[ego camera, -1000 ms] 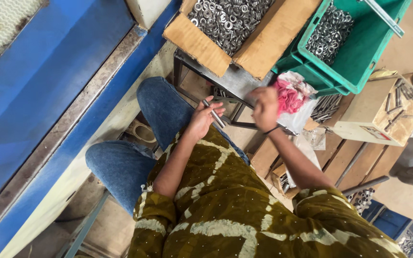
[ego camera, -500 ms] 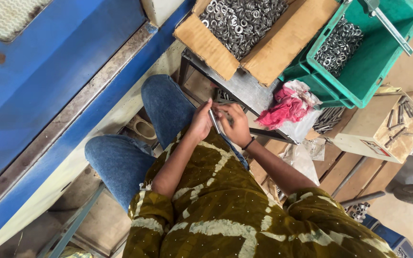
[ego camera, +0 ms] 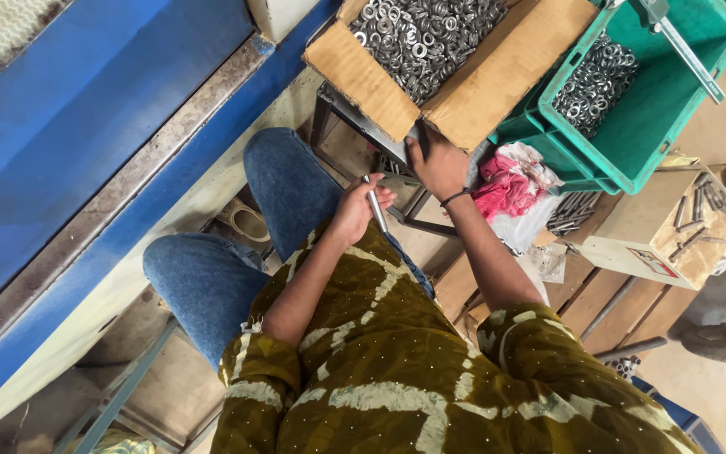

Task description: The person picks metal washers from a cardboard box, wipes them with a cloth, and measures them with a digital caliper. The person also opens a machine door, wipes the interior, and marks a surface with a pencil before closing the door.

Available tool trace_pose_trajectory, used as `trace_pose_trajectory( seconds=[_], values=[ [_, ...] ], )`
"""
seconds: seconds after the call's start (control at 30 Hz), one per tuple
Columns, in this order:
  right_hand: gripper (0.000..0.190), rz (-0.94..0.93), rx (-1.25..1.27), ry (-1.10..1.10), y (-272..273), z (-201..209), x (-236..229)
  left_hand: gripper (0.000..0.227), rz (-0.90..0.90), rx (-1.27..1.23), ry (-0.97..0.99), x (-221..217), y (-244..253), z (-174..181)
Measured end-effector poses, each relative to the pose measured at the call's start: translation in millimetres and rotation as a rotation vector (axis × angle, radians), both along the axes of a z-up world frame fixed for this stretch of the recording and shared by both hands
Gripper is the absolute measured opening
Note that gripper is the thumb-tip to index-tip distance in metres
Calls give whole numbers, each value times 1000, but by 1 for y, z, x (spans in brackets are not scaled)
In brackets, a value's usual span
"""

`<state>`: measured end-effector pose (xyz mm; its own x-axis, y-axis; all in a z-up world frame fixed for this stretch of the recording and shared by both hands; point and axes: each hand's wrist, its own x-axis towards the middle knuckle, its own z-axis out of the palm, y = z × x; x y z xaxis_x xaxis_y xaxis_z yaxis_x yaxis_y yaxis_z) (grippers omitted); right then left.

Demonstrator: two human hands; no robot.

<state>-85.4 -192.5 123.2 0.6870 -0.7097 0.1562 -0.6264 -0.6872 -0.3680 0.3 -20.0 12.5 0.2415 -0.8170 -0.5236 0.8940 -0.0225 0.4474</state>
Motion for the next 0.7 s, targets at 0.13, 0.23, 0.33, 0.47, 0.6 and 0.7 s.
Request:
trace_pose_trajectory(
  seconds=[0.13,0.23,0.33,0.47,0.6,0.7],
  values=[
    [24,27,-22,-61,11,3,-13,34,-9,31,-47,-1,1,-2],
    [32,35,-120,-107,18,8,-20,34,-26,50,-59,-1,-2,2],
    [40,18,-54,-93,23,12,-19,29,-8,16,0,-1,1,8],
    [52,95,-75,-71,26,19,-14,23,12,-37,47,1,6,20],
    [47,130,-96,-57,29,21,-14,22,-7,1,9,4,7,30],
    [39,127,-73,-63,34,18,-18,23,-13,-13,-9,4,7,31]
  ],
)
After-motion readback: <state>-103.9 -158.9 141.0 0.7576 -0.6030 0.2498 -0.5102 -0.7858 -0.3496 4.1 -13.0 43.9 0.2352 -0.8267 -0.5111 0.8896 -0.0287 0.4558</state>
